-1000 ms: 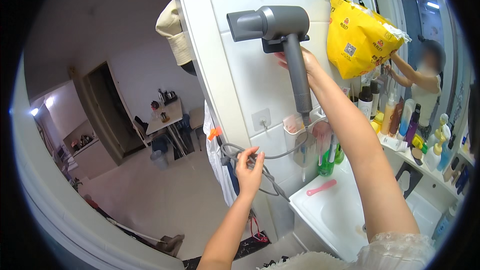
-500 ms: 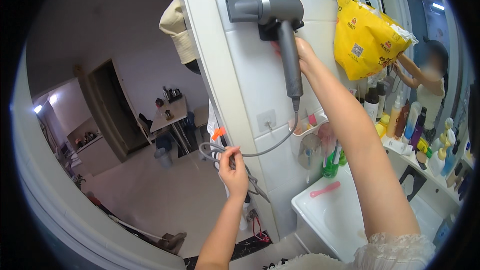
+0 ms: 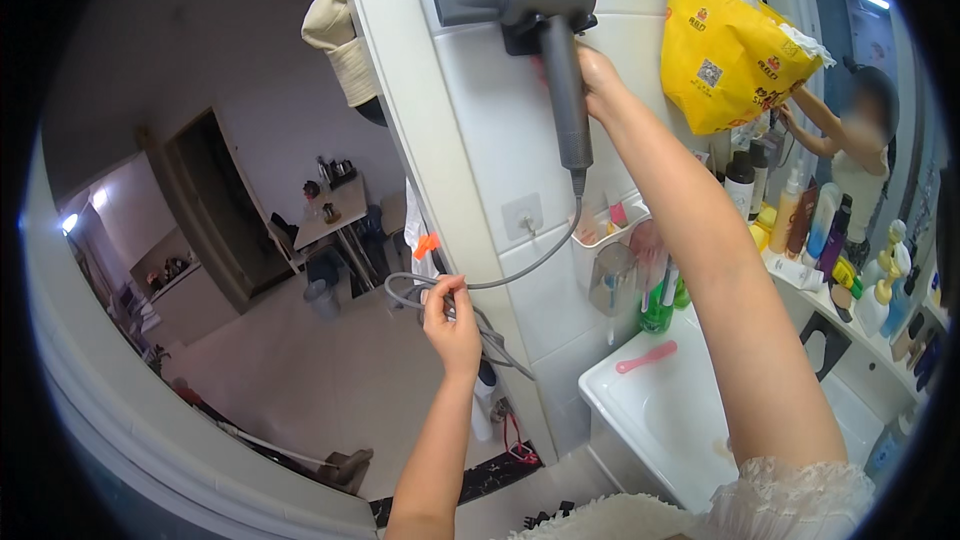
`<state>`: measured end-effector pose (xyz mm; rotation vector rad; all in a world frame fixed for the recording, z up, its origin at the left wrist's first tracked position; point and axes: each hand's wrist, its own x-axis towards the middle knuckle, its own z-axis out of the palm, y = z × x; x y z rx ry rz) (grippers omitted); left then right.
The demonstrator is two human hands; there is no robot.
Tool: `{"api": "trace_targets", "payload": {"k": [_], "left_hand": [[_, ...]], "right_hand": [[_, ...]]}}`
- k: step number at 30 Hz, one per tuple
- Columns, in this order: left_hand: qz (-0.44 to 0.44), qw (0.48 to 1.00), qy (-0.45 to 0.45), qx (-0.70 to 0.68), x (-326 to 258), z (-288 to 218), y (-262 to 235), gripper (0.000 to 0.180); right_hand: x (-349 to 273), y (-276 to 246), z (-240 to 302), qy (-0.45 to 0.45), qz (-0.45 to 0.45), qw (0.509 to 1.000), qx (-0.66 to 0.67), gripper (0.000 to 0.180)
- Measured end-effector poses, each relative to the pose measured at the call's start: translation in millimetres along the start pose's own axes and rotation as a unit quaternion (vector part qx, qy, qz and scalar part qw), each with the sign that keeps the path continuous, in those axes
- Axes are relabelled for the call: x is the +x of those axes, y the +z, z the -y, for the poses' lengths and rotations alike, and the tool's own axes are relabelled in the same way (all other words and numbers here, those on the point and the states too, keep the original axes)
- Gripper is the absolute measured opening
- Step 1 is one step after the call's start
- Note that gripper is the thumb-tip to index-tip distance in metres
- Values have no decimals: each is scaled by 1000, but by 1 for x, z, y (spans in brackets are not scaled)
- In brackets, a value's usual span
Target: The person retrieves a black wall hanger from a bathroom cabinet, sticks it to the wall, and mounts a hair dryer on it. They then move the hair dryer to a balcony area and place it on a cushioned surface.
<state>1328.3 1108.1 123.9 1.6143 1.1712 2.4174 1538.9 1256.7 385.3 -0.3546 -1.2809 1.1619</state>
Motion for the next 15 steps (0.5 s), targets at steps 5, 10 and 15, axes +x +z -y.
{"api": "trace_targets", "payload": {"k": [5, 10, 15], "left_hand": [[-19, 999, 36, 7, 4, -8, -3, 8], [-20, 997, 69, 10, 9, -24, -3, 10], [-10, 999, 38, -6, 9, -45, -11, 28]], "right_hand": [[2, 3, -1, -2, -2, 999, 37, 23], [16, -11, -7, 4, 6, 1000, 22, 20], [-14, 2, -17, -25, -9, 998, 57, 22]]}}
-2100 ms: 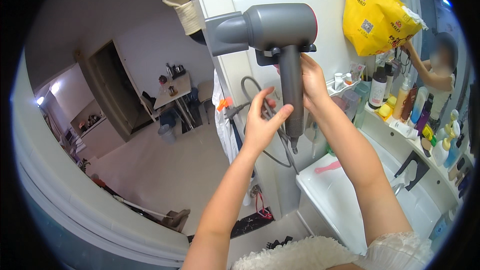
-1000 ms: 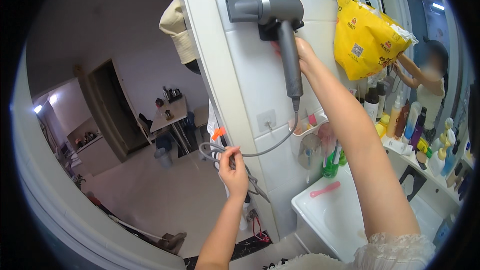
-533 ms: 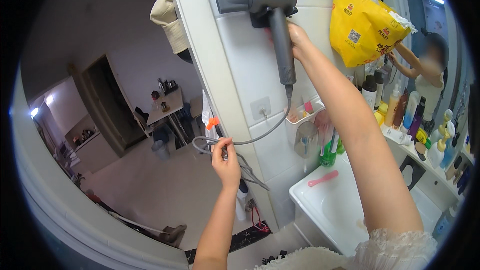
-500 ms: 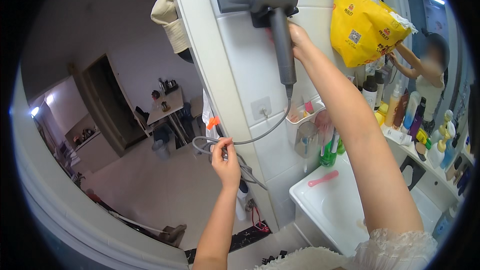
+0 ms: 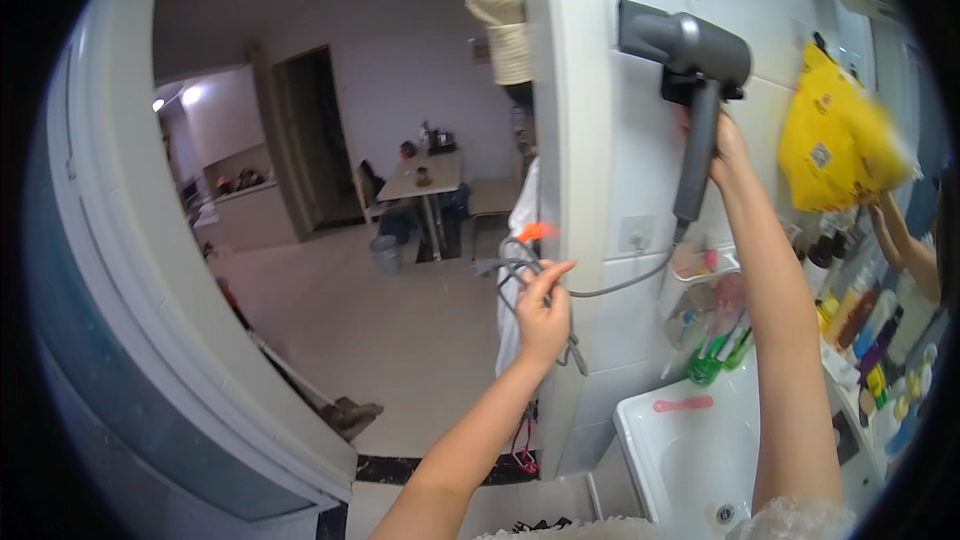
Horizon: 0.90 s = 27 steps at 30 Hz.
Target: The person retrieves a black wall hanger from a bathroom cabinet, sticks it to the wall, and mounts a hair dryer on it. They then move the hair dryer to a balcony area and place it on a cushioned surface.
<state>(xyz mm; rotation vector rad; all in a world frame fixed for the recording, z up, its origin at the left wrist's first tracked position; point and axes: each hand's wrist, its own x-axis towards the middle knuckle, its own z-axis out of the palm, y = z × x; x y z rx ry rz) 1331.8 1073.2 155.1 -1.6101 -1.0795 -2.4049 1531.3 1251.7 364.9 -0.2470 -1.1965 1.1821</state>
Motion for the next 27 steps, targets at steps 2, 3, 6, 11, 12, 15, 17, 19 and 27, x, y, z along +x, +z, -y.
{"api": "trace_targets", "payload": {"k": [2, 3, 6, 11, 12, 15, 17, 19, 27], "left_hand": [[9, 1000, -5, 12, -1, 2, -7, 33], [12, 1000, -11, 4, -2, 1, -8, 34], [5, 999, -52, -8, -7, -10, -19, 35], [45, 994, -92, 29, -17, -29, -39, 55], [77, 991, -96, 52, -20, -24, -53, 80], [32, 992, -96, 77, -28, -37, -78, 95], [12, 986, -108, 127, -31, -40, -96, 100], [-29, 979, -136, 152, -35, -42, -120, 97], [-92, 956, -150, 234, -44, -45, -234, 82]], "right_hand": [[-28, 18, -4, -21, -5, 1000, 8, 24], [-46, 30, -4, -26, -14, 999, 16, 24], [-92, 61, -17, -18, -15, 1000, -18, 26], [-151, 68, -80, 40, 83, 995, 27, 39], [-165, 78, -100, 36, 86, 994, 53, 42], [-217, 121, -146, 65, 89, 990, 92, 31], [-246, 143, -178, 116, 57, 988, 82, 20], [-274, 171, -198, 167, 83, 962, 200, 21], [-347, 251, -250, 315, 124, 914, 223, 17]]}}
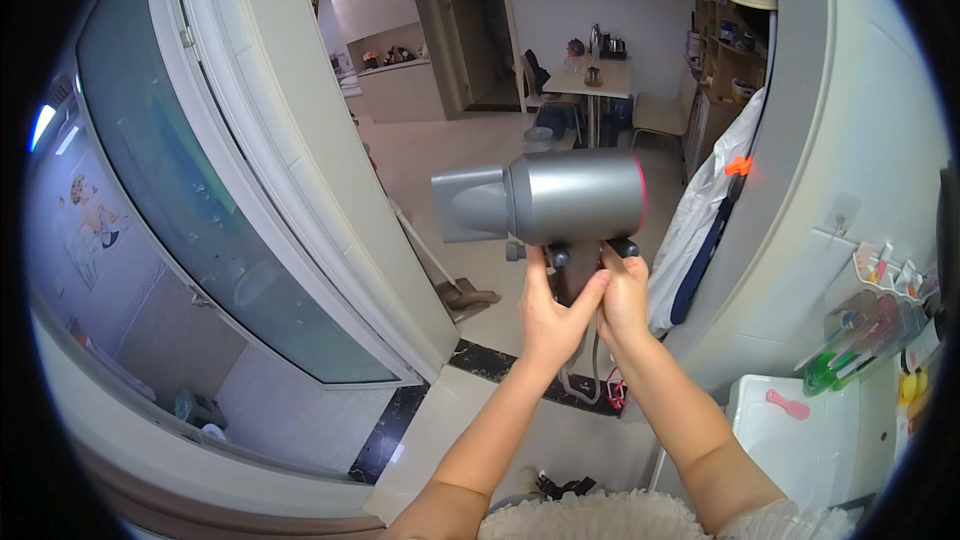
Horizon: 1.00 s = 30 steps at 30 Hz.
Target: The person retrieves a black wall hanger from a bathroom cabinet, sticks it to the wall, and mounts a hair dryer on it. They then move the hair dryer to a balcony area and place it on a cushioned surface.
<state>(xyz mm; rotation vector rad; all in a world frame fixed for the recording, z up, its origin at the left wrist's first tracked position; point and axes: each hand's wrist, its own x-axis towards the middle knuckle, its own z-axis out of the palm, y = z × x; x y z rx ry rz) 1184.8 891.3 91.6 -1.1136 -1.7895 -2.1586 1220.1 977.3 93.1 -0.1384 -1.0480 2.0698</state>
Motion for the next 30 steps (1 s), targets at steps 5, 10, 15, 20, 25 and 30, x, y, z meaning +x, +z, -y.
{"api": "trace_targets", "payload": {"k": [5, 10, 15, 20, 25, 30], "left_hand": [[-14, 999, -2, 30, 19, 29, -58, 65], [-11, 995, 4, 103, 31, 48, -95, 73], [0, 996, -34, 80, 36, 77, -121, 87], [-33, 996, -17, 86, 47, 103, -138, 76], [-15, 994, -65, 82, 71, 130, -146, 81], [-32, 993, -20, 116, 106, 170, -139, 78]], "right_hand": [[4, 47, -49, -5, -14, 999, -34, 13], [15, 70, -87, 2, -32, 998, -52, 11], [23, 89, -116, 12, -52, 997, -59, 13], [39, 94, -148, 7, -22, 996, -82, 10], [72, 89, -175, 23, -11, 997, -74, 12], [117, 91, -188, 19, 25, 999, -39, 13]]}}
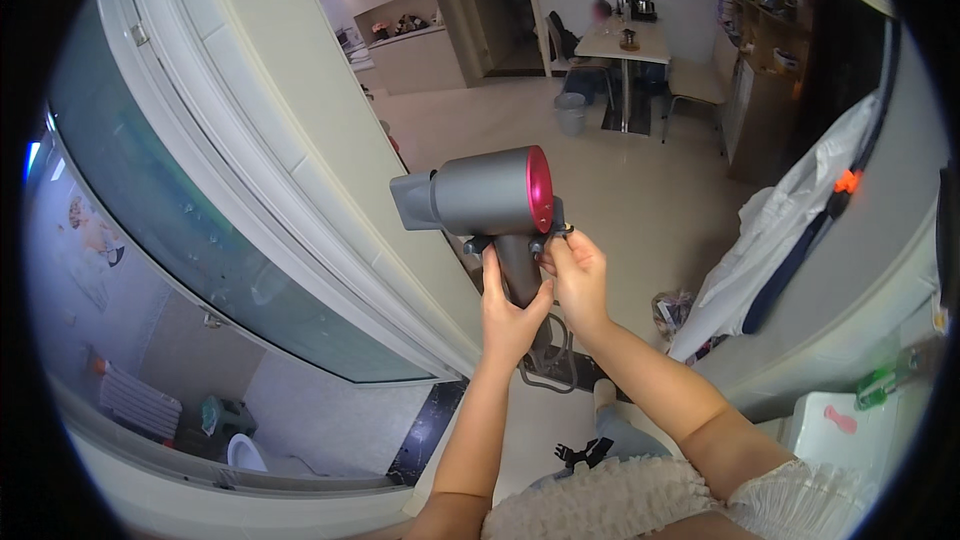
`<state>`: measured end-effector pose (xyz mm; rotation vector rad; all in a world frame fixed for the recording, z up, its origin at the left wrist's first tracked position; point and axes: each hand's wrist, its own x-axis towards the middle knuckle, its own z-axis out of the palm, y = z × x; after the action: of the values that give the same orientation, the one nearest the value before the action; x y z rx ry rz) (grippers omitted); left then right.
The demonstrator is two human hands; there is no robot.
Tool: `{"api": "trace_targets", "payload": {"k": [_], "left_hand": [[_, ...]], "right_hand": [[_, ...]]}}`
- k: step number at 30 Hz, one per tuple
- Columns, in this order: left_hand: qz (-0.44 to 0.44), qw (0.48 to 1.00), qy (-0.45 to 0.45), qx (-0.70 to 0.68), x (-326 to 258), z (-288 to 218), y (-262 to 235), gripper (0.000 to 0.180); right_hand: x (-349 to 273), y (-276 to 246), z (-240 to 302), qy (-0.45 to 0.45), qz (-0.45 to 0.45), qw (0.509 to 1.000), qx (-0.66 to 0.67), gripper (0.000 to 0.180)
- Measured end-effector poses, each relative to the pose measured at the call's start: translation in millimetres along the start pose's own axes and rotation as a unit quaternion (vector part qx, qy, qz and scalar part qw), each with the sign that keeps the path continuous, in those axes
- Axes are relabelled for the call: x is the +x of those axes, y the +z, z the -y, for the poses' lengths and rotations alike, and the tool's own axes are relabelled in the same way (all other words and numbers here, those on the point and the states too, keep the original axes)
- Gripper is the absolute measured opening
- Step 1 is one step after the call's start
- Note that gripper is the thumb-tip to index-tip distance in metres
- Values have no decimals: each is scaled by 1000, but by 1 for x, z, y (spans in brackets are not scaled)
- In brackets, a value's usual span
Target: The person retrieves a black wall hanger from a bathroom cabinet, sticks it to the wall, and mounts a hair dryer on it. They then move the hair dryer to a balcony area and place it on a cushioned surface.
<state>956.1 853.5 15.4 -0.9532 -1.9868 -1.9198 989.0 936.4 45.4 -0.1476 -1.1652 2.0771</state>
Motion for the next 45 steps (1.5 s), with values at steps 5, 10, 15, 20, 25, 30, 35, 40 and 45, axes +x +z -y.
{"api": "trace_targets", "payload": {"k": [5, 10, 15, 20, 25, 30, 35, 40, 45], "left_hand": [[5, 995, -38, 91, 45, 31, 46, 72], [-10, 990, -63, 128, 101, 66, 108, 58], [-39, 988, -15, 149, 147, 112, 156, 56], [-38, 989, 6, 142, 195, 149, 175, 53], [-22, 990, 20, 138, 258, 188, 181, 53], [68, 996, -52, 16, 332, 241, 180, 54], [146, 987, -66, -29, 398, 270, 200, 52], [215, 974, -71, -11, 443, 300, 242, 52], [251, 963, -51, 82, 488, 316, 306, 53]], "right_hand": [[66, -27, -17, -9, -2, 1000, 10, 15], [163, -72, -37, 8, -25, 999, -27, 16], [235, -94, -52, 13, -12, 1000, 8, 12], [296, -103, -82, 27, -12, 1000, -11, 13], [359, -97, -117, 24, -27, 999, -28, 13], [422, -77, -139, 1, -46, 998, -49, 14], [482, -82, -138, -40, -32, 997, -64, 15], [538, -113, -122, 29, -67, 993, -98, 19], [609, -191, -125, 86, -1, 995, -42, 29]]}}
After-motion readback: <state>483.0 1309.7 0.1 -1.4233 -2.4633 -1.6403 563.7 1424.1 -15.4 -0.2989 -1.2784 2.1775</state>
